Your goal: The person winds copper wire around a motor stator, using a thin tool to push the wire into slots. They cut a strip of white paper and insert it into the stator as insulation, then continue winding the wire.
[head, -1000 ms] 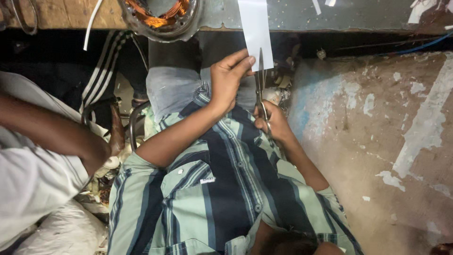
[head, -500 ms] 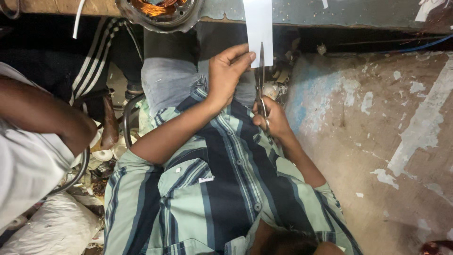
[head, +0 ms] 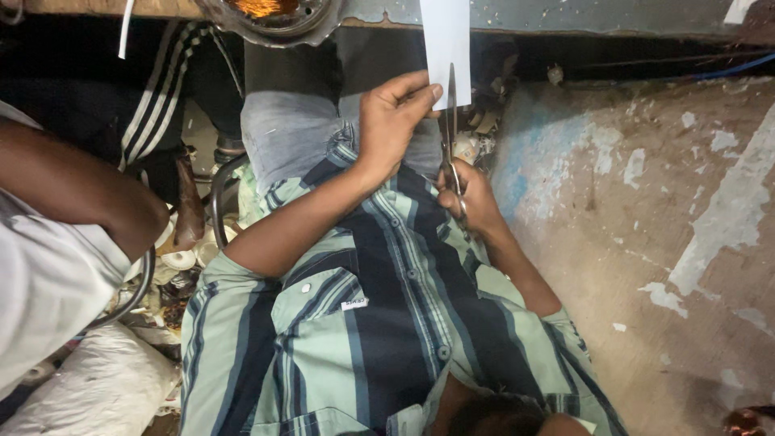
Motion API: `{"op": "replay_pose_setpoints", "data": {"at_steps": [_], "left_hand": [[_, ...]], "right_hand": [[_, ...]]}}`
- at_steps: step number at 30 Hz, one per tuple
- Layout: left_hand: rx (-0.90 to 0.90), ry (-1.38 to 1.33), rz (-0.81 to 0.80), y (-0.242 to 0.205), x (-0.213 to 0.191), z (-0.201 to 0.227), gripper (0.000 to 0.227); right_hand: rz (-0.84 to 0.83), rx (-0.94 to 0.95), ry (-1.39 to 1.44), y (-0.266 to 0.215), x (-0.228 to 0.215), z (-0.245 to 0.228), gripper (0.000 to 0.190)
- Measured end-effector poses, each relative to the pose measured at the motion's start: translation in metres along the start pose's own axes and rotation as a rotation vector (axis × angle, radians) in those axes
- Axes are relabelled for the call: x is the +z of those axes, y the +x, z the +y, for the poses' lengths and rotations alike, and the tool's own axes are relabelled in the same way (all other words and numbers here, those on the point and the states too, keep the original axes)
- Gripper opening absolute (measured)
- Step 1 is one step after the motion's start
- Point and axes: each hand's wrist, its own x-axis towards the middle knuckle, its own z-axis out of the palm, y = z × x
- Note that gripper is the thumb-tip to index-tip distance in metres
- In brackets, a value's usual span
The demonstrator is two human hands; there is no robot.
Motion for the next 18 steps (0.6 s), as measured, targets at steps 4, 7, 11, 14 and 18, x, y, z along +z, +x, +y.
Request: {"op": "replay_pose_setpoints", "data": {"at_steps": [4, 7, 11, 14, 18], "left_hand": [[0.018, -0.01, 0.011, 0.0, 0.0, 0.004, 0.024], [0.096, 0.044, 0.029, 0.009, -0.003, 0.011, 0.025], [0.162, 0.089, 0.06, 0.009, -0.002, 0.01, 0.025], [0.054, -0.038, 0.033, 0.005, 0.002, 0.005, 0.025], [0.076, -0.067, 0.031, -0.002, 0.0, -0.001, 0.024]], "right_hand": [[-0.005, 0.085, 0.038, 0.0, -0.001, 0.006, 0.032], [-0.051, 0.111, 0.152, 0.001, 0.0, 0.003, 0.011], [-0.035, 0.087, 0.068, -0.001, -0.001, -0.01, 0.021], [-0.039, 0.051, -0.005, 0.008, -0.002, -0.017, 0.022], [0.005, 0.102, -0.006, 0.008, 0.001, -0.012, 0.02]]}}
